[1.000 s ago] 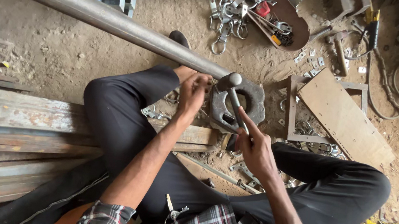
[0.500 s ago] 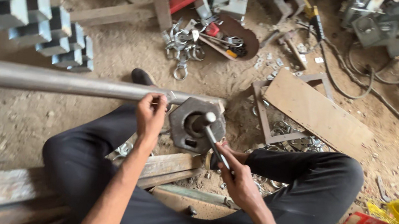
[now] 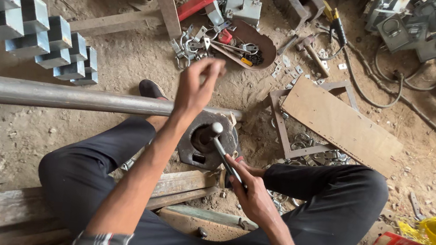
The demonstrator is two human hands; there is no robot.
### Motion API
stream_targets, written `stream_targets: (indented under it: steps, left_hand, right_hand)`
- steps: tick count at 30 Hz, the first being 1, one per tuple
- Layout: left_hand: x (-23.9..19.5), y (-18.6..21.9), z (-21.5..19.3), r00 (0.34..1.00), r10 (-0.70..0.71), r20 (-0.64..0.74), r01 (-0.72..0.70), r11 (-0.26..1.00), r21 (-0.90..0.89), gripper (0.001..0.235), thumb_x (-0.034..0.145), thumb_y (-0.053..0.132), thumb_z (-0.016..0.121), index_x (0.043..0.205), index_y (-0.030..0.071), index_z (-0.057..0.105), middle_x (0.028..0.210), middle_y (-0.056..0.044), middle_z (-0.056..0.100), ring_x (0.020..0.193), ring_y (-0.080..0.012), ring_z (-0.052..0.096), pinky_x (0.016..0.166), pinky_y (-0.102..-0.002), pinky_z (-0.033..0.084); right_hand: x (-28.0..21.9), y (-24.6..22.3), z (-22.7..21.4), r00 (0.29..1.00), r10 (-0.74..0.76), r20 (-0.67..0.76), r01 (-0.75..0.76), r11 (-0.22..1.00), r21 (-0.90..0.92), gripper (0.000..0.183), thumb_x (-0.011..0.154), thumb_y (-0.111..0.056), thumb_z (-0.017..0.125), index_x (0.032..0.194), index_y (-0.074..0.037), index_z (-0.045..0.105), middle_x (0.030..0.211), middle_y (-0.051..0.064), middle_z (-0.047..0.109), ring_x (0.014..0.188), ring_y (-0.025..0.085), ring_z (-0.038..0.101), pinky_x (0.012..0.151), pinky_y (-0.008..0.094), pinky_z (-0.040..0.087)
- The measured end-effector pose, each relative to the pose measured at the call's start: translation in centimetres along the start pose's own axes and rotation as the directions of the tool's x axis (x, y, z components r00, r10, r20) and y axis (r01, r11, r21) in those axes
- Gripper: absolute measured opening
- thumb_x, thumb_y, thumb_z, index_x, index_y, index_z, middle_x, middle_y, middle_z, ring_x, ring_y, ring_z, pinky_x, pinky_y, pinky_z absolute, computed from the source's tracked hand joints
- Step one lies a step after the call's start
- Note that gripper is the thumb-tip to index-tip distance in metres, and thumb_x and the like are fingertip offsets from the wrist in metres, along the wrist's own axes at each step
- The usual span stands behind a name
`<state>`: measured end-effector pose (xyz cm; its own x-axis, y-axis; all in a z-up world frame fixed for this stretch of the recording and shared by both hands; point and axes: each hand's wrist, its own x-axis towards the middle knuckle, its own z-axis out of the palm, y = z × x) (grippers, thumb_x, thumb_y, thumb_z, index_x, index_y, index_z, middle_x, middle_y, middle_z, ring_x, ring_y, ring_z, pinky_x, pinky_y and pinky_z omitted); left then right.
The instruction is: The person assembles a metal piece by placing a small metal plate onto a larger hexagonal metal component attached to a long metal rod, securing it using a hammer and a metal pin.
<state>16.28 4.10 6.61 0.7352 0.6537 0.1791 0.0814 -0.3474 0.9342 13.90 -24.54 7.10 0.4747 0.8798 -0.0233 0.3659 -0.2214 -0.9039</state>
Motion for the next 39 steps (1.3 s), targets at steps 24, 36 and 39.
stream_targets:
  steps: [24,36,39]
  left_hand:
    - [-16.3,-2.0,-3.4,0.954,-0.07,0.293,-0.111,0.823,0.558,0.011,0.086,0.017,0.081,0.093,0.01,0.076,0.098,-0.004,0.067,0.098,-0.026,0.059,0.093,-0.041,0.049]
    - [-14.1,-6.8,-5.5,0.833,-0.54,-0.12,0.482,0.815,-0.321,0.01,0.093,0.011,0.073,0.096,0.002,0.068,0.08,-0.003,0.07,0.063,-0.0085,0.063,0.052,-0.023,0.05]
    - [-14.4,-7.8,-5.1,0.817,-0.564,-0.118,0.527,0.814,-0.243,0.013,0.091,0.014,0.076,0.093,0.002,0.07,0.075,-0.003,0.071,0.061,-0.0105,0.062,0.053,-0.026,0.05]
  right_hand:
    - [0.2,-1.4,-0.6,0.991,0.127,0.048,-0.125,0.991,-0.05,0.053,0.102,-0.018,0.057,0.154,-0.021,0.047,0.064,0.013,0.062,0.048,0.014,0.048,0.051,0.039,0.047]
    - [0.1,-0.1,-0.1,0.974,0.208,0.086,-0.203,0.978,-0.056,0.059,0.099,-0.017,0.054,0.156,-0.024,0.041,0.075,0.006,0.072,0.056,0.012,0.062,0.054,0.036,0.054]
    - [0.1,0.4,0.1,0.977,0.197,0.081,-0.192,0.979,-0.067,0.057,0.101,-0.016,0.053,0.157,-0.02,0.042,0.076,0.008,0.071,0.061,0.014,0.062,0.059,0.036,0.054]
